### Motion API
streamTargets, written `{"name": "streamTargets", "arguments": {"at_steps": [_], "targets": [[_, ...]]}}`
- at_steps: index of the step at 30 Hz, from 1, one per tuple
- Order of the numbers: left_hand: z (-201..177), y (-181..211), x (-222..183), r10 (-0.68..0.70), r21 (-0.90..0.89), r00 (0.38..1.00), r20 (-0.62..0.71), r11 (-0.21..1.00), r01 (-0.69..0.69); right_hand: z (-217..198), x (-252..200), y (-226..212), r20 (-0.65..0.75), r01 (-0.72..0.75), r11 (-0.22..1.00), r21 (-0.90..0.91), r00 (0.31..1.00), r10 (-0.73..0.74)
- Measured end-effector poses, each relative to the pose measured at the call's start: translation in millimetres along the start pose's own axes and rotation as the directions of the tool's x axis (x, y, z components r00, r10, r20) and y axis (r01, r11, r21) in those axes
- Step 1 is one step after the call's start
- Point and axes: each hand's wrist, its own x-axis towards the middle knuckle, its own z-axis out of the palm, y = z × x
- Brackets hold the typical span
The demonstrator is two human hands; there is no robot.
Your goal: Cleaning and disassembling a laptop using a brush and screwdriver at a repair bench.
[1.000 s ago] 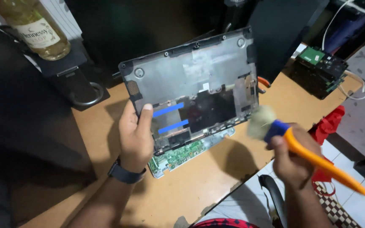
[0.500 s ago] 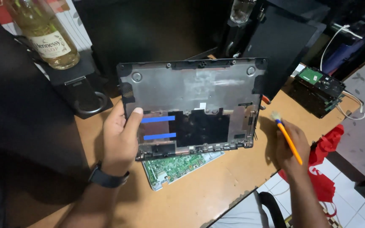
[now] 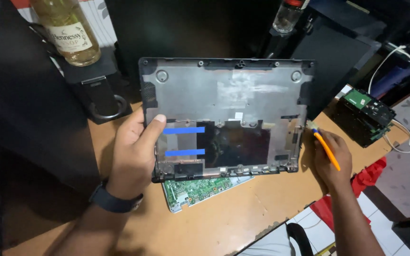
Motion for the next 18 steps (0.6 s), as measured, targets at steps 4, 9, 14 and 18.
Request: {"name": "streamTargets", "arguments": {"at_steps": [4,9,14,18], "targets": [[-10.1,-14.6,5.1,-0.091,0.051,0.995,0.035,0.995,0.089,-22.2,7.1,-25.1,0.122,-0.095,0.989,0.111,0.989,0.081],[-11.4,-16.3,4.7,-0.091,0.048,0.995,0.04,0.995,0.089,-39.5,10.7,-57.6,0.119,-0.22,0.968,0.121,0.971,0.206],[-12.2,-8.6,4.3,-0.034,0.054,0.995,0.091,0.998,0.029,-30.4,3.6,-42.1,0.118,-0.199,0.979,-0.032,0.972,0.202],[-13.8,-7.1,4.0,0.021,0.105,0.995,0.097,0.994,-0.031,-23.3,3.5,-26.6,0.105,-0.173,0.983,-0.057,0.978,0.178]]}}
